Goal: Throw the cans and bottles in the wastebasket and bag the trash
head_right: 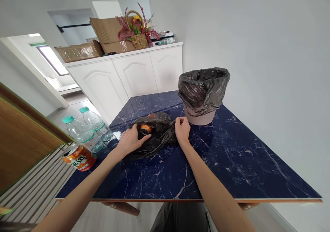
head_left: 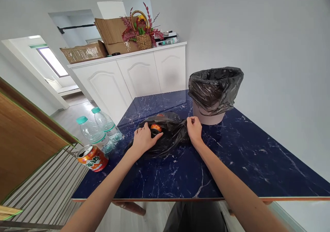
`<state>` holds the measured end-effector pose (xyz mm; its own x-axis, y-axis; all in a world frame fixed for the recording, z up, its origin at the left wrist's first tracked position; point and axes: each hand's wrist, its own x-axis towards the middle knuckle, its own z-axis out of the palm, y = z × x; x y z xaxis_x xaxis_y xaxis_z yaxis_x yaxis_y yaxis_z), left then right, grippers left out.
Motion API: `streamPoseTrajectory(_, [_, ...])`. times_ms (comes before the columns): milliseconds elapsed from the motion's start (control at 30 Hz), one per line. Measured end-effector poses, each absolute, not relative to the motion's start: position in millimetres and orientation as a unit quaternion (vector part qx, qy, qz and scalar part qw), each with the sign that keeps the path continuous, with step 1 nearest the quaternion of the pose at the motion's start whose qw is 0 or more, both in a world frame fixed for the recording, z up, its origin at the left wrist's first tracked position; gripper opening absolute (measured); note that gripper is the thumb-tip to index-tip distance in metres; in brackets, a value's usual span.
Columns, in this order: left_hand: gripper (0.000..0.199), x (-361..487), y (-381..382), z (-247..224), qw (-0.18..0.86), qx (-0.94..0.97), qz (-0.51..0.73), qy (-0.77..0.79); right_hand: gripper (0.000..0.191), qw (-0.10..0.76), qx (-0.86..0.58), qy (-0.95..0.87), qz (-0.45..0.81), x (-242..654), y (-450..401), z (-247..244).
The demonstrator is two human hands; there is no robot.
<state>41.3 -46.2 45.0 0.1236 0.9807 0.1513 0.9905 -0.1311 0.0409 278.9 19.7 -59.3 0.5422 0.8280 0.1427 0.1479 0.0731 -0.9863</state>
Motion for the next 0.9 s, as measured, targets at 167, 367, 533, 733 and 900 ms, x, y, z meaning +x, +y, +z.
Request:
streamPoseTrajectory(167, [0.099,60.2,-16.2,38.8,0.048,-0.724,-0.089,-0.682,0.026,0.627,-0.617,-0.388,0.275,278.4,20.3,-55.8])
streamPoseTrajectory(367, [0.086,68.7,-6.1,37.7,0.051,-0.736,-0.088,-0.670,0.021,0.645,-0.609,-0.373,0.272,277.1,17.1,-50.0])
streamPoseTrajectory(533, [0.081,59.6,-25.8,57.3,0.039,-0.744,-0.066,-0.663,0.020,0.649,-0.611,-0.363,0.273,278.9,17.0,-49.0])
streamPoseTrajectory(733, [0.079,22.8,-71.0,117.0,-0.034,-0.798,-0.095,-0.594,0.027,0.636,-0.619,-0.367,0.278,281.1,20.0,-53.8])
streamPoseTrajectory(900, [0.071,-15.8,-87.8,189.7,0.013,-0.768,-0.148,-0.622,0.031,0.630,-0.619,-0.375,0.282,280.4,20.2,-56.7])
